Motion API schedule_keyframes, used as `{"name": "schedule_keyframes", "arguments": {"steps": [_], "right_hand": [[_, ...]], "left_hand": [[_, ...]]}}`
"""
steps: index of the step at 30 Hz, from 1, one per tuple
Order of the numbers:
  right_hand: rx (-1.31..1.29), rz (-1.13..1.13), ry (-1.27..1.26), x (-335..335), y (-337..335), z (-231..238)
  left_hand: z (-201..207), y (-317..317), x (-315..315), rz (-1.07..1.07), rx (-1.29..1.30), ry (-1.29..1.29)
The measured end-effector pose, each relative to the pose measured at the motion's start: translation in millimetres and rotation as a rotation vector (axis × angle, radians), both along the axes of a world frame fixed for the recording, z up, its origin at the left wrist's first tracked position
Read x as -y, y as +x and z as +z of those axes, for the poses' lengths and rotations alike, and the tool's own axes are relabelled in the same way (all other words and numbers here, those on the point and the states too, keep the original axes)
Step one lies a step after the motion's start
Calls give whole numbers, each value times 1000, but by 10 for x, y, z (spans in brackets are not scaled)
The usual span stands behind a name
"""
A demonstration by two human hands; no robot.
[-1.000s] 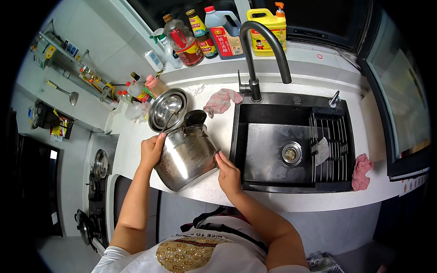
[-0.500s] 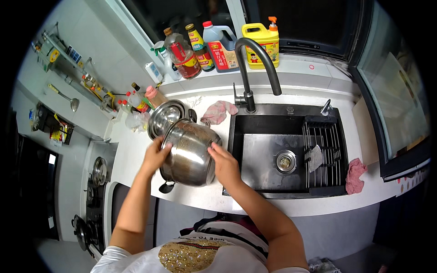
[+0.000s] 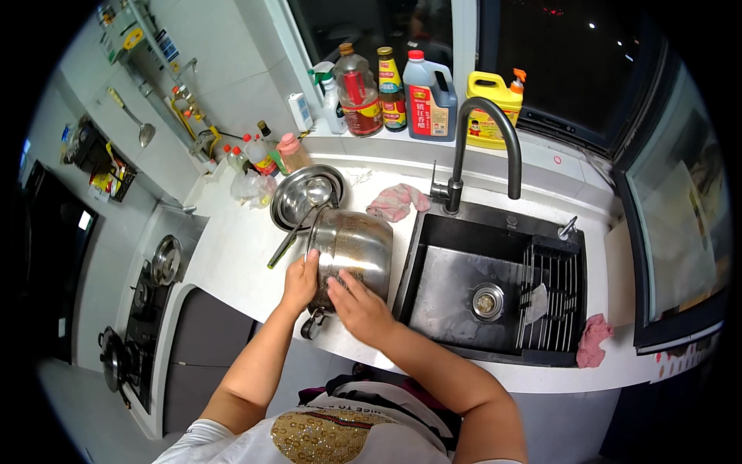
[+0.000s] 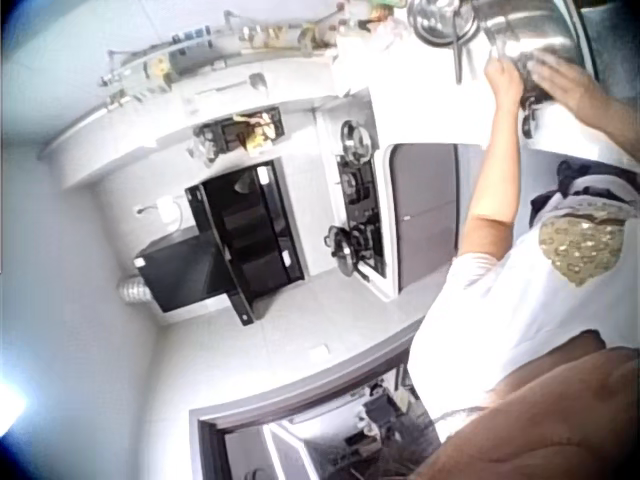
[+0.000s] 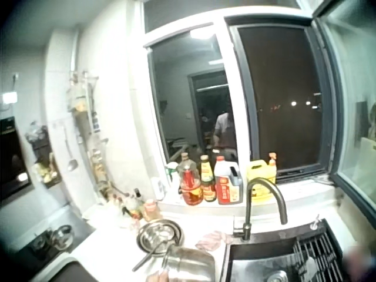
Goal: The person scrubs the outside and inside of a metal pot using a scouring pad.
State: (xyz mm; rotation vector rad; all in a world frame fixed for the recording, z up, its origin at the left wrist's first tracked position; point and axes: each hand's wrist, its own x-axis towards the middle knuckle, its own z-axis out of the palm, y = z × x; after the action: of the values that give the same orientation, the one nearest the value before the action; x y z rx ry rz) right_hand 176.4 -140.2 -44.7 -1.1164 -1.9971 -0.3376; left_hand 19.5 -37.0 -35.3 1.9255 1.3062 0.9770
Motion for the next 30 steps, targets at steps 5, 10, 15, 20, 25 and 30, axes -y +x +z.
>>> {"name": "schedule_keyframes", "arguments": {"steps": [5, 10, 15, 20, 25, 30], "right_hand": [[-233, -218, -87, -307, 253, 102], [-112, -169, -116, 144, 95, 44], [-295, -253, -165, -201, 322, 289], [-131, -230, -117, 252, -118, 95], [-410, -236, -139, -462, 238, 148], [-414, -232, -72, -192, 66, 72]], "left_hand": [[99, 126, -48, -8, 7, 1], [247, 149, 23, -2, -94, -33], [305, 261, -6, -32, -93, -63], [205, 101, -184, -23, -128, -89], [206, 168, -201, -60, -126, -128], [253, 131, -260, -32, -203, -77]]}}
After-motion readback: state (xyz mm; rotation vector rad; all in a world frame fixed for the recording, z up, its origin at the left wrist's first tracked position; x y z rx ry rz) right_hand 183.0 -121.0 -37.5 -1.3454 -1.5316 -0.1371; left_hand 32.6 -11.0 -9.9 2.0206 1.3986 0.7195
